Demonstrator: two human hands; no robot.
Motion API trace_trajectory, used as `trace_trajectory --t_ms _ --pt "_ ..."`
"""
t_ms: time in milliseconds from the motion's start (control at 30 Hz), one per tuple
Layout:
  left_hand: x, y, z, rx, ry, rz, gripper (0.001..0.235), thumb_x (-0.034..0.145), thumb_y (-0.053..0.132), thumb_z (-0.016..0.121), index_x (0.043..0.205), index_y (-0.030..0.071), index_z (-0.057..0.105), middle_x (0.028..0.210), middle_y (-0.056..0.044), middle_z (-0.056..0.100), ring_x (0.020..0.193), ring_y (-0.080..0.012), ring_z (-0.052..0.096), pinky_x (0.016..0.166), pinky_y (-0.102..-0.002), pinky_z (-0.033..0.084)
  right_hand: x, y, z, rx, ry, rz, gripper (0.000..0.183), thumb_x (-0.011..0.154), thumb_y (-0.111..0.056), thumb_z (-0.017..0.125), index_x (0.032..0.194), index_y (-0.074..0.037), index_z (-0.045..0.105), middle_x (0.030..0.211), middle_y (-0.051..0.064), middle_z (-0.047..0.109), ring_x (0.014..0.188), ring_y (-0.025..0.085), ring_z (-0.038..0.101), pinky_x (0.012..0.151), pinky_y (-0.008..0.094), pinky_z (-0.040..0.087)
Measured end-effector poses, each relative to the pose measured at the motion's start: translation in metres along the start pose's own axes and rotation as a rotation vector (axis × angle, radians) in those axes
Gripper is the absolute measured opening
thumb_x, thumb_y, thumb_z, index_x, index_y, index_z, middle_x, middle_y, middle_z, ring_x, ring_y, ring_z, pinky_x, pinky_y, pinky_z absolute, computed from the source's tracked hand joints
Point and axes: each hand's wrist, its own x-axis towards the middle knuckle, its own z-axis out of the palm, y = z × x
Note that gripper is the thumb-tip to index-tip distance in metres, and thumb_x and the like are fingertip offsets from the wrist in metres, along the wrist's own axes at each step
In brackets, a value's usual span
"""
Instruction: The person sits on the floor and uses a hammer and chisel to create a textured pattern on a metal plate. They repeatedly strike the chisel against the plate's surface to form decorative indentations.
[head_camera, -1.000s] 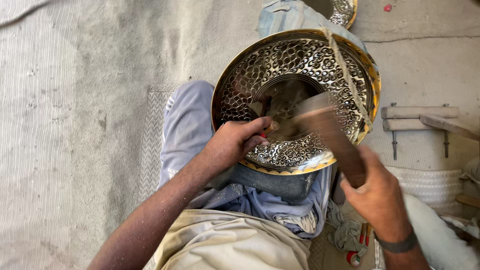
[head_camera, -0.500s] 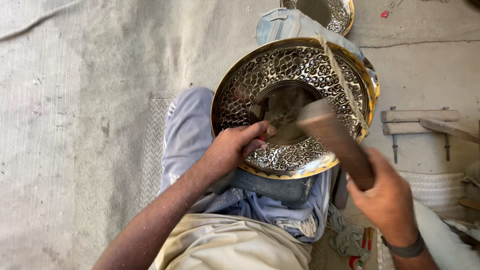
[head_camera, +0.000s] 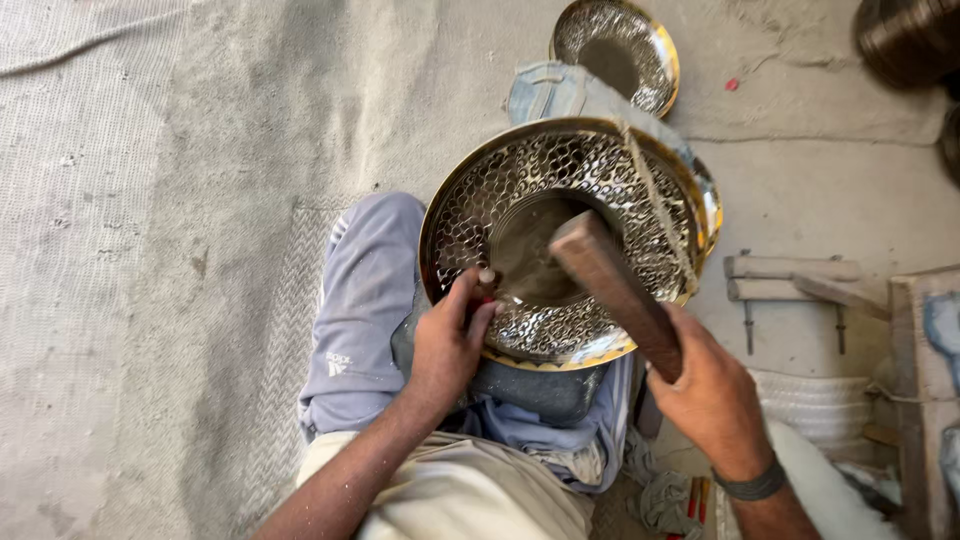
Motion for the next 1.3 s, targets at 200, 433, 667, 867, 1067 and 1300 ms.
trace_trajectory --t_ms 200,433,667,867,1067,1300 --pt "-0.001 -0.01 0.004 0.036 -0.047 -0.071 0.038 0.094 0.012 0.071 0.13 0.012 0.058 0.093 -0.011 0.077 0.085 -0.0296 0.076 0.069 -0.039 0.058 0.016 -0.01 -0.009 -0.036 0.002 -0.177 0.074 0.072 -0.008 0.077 0.142 -0.018 0.053 0.123 0.013 0.071 0.103 0.036 0.072 0.083 0.045 0.058" --pt "-0.004 -0.015 0.006 0.084 -0.031 -0.06 0.038 0.093 0.015 0.07 0.129 0.01 0.059 0.1 -0.011 0.078 0.084 -0.0245 0.077 0.071 -0.036 0.06 0.04 -0.016 -0.047 -0.396 -0.129 -0.356 0.068 0.078 -0.003 0.073 0.142 -0.022 0.059 0.118 0.006 0.074 0.104 0.031 0.072 0.086 0.045 0.057" --pt "-0.001 -0.016 0.012 0.149 -0.019 -0.106 0.04 0.092 0.017 0.072 0.13 0.01 0.06 0.097 -0.011 0.078 0.087 -0.026 0.077 0.073 -0.038 0.059 0.041 -0.041 -0.067 -0.01 -0.096 -0.371 0.063 0.08 -0.01 0.074 0.139 -0.01 0.054 0.124 0.015 0.069 0.106 0.037 0.069 0.086 0.047 0.057" --pt "-0.001 -0.007 0.006 0.131 -0.067 -0.1 0.03 0.093 0.015 0.071 0.122 0.011 0.063 0.097 -0.01 0.079 0.085 -0.0263 0.078 0.07 -0.039 0.059 0.037 -0.041 -0.067 -0.084 -0.1 -0.395 0.064 0.082 -0.007 0.072 0.143 -0.013 0.055 0.125 0.015 0.069 0.109 0.035 0.07 0.09 0.045 0.058" --pt "0.001 -0.014 0.0 0.04 -0.096 -0.077 0.025 0.095 0.014 0.07 0.118 0.011 0.062 0.094 -0.009 0.079 0.083 -0.0255 0.079 0.069 -0.037 0.059 0.035 -0.046 -0.053 -0.177 -0.075 -0.39 0.077 0.07 -0.01 0.075 0.143 -0.015 0.052 0.13 0.013 0.067 0.11 0.036 0.068 0.085 0.046 0.056" --pt "0.003 -0.013 0.002 0.001 -0.086 -0.064 0.034 0.094 0.014 0.068 0.127 0.011 0.058 0.098 -0.01 0.078 0.088 -0.0275 0.078 0.071 -0.038 0.06 0.039 -0.046 -0.054 -0.224 -0.166 -0.189 0.08 0.074 -0.013 0.08 0.147 -0.023 0.049 0.127 0.009 0.067 0.104 0.032 0.071 0.088 0.043 0.059"
